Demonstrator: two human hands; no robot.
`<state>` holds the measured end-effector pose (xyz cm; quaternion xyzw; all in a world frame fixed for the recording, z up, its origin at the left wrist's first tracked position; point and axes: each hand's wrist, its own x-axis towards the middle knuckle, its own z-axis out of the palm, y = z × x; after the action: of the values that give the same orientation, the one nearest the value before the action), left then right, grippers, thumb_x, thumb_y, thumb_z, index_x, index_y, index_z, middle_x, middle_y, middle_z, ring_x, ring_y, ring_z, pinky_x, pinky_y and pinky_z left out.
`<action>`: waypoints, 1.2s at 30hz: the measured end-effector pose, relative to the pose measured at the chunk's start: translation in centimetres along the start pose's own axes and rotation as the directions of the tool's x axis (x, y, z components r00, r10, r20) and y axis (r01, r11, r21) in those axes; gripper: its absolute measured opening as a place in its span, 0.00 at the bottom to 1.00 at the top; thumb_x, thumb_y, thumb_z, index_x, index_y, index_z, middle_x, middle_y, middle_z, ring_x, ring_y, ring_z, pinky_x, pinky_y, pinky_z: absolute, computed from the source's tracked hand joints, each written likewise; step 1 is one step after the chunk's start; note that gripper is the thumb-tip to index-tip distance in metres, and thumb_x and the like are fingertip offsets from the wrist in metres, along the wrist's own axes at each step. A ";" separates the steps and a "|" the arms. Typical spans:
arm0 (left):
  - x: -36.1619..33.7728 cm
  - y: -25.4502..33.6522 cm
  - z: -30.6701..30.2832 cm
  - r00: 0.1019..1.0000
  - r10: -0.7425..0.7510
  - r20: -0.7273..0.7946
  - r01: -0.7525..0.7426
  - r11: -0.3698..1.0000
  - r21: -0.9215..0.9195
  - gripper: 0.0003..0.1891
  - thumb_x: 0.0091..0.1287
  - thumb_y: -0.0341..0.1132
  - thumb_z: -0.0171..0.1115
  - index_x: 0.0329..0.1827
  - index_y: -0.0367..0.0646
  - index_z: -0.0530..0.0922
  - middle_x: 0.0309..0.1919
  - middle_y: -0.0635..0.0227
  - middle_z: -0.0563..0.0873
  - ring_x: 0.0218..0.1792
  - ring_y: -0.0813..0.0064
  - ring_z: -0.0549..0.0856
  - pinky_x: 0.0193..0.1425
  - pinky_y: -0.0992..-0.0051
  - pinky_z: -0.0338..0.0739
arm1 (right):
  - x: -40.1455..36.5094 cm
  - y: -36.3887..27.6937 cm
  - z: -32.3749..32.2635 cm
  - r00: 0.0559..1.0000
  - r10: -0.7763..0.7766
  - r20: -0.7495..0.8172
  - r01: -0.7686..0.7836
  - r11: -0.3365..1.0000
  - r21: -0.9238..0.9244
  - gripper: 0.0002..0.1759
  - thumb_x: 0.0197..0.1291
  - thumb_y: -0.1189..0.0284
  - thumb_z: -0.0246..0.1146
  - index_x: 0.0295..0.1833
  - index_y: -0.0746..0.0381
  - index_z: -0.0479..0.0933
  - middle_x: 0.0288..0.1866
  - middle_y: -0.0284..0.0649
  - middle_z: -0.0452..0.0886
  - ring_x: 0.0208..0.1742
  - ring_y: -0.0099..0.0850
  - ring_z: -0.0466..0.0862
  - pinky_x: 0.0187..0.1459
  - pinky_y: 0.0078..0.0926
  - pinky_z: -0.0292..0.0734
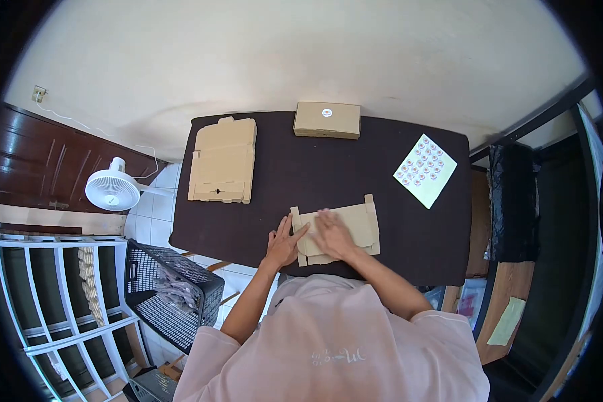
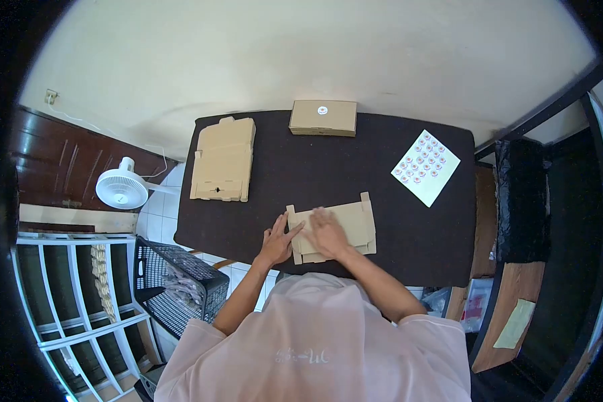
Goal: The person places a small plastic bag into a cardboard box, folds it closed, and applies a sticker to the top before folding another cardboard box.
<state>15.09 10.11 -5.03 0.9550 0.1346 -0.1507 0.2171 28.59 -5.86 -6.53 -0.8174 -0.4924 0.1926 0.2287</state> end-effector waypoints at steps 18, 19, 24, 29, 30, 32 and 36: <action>3.2 2.3 -0.8 0.957 -0.105 -0.269 -0.027 0.895 -0.445 0.31 0.67 0.29 0.54 0.75 0.61 0.67 0.66 0.45 0.69 0.63 0.44 0.72 0.61 0.40 0.69 | 0.1 6.7 -6.1 0.980 0.188 -0.059 -0.195 0.967 -0.165 0.39 0.58 0.49 0.66 0.67 0.65 0.72 0.61 0.53 0.74 0.64 0.51 0.71 0.72 0.57 0.56; 3.2 2.6 -0.7 0.956 -0.106 -0.272 -0.027 0.896 -0.444 0.31 0.67 0.29 0.54 0.75 0.61 0.67 0.66 0.45 0.69 0.63 0.44 0.72 0.61 0.40 0.69 | 0.5 6.9 -5.1 0.965 0.209 -0.156 -0.244 0.935 -0.256 0.37 0.60 0.50 0.65 0.68 0.65 0.71 0.64 0.53 0.72 0.67 0.52 0.69 0.73 0.58 0.54; 2.9 3.4 0.5 0.987 -0.057 -0.148 0.056 0.998 -0.015 0.25 0.66 0.36 0.58 0.69 0.56 0.75 0.71 0.49 0.65 0.68 0.44 0.65 0.62 0.43 0.68 | 2.8 4.1 1.3 0.945 0.155 -0.287 -0.244 0.921 -0.304 0.34 0.69 0.55 0.54 0.71 0.70 0.65 0.76 0.58 0.60 0.77 0.61 0.55 0.75 0.60 0.48; 2.8 3.1 0.1 0.994 -0.072 -0.083 0.074 0.997 0.011 0.26 0.67 0.39 0.58 0.70 0.59 0.74 0.73 0.50 0.63 0.69 0.45 0.64 0.62 0.42 0.67 | 3.8 1.6 1.0 0.991 0.029 -0.133 -0.030 1.000 -0.007 0.34 0.71 0.56 0.50 0.70 0.72 0.65 0.75 0.61 0.61 0.77 0.58 0.57 0.75 0.57 0.49; 2.7 3.3 -0.2 0.993 -0.086 -0.075 0.086 0.996 -0.003 0.26 0.67 0.39 0.58 0.71 0.60 0.73 0.73 0.50 0.63 0.70 0.45 0.63 0.63 0.42 0.67 | 3.8 2.2 0.4 0.995 0.023 -0.100 -0.019 0.999 0.040 0.34 0.71 0.56 0.50 0.69 0.73 0.65 0.75 0.61 0.62 0.77 0.56 0.58 0.76 0.56 0.49; 2.6 3.7 -0.1 0.992 -0.101 -0.076 0.099 0.995 -0.025 0.27 0.67 0.39 0.59 0.71 0.61 0.72 0.73 0.50 0.62 0.70 0.44 0.63 0.63 0.40 0.67 | 2.2 4.2 -1.5 0.995 0.057 -0.082 -0.055 0.998 0.027 0.35 0.71 0.54 0.50 0.69 0.73 0.65 0.74 0.61 0.63 0.78 0.53 0.59 0.76 0.54 0.49; 2.2 3.9 -0.3 0.990 -0.132 -0.048 0.131 0.991 -0.017 0.29 0.68 0.40 0.60 0.74 0.62 0.68 0.73 0.51 0.63 0.71 0.46 0.62 0.63 0.40 0.67 | -1.4 9.0 -6.1 0.978 0.197 -0.070 -0.204 0.972 -0.120 0.44 0.64 0.46 0.57 0.71 0.72 0.63 0.75 0.59 0.62 0.79 0.53 0.57 0.76 0.54 0.49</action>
<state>18.45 7.28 -4.10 0.9459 0.2037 -0.1402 0.2098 37.67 -11.89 -6.47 -0.8809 -0.4119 0.1595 0.1699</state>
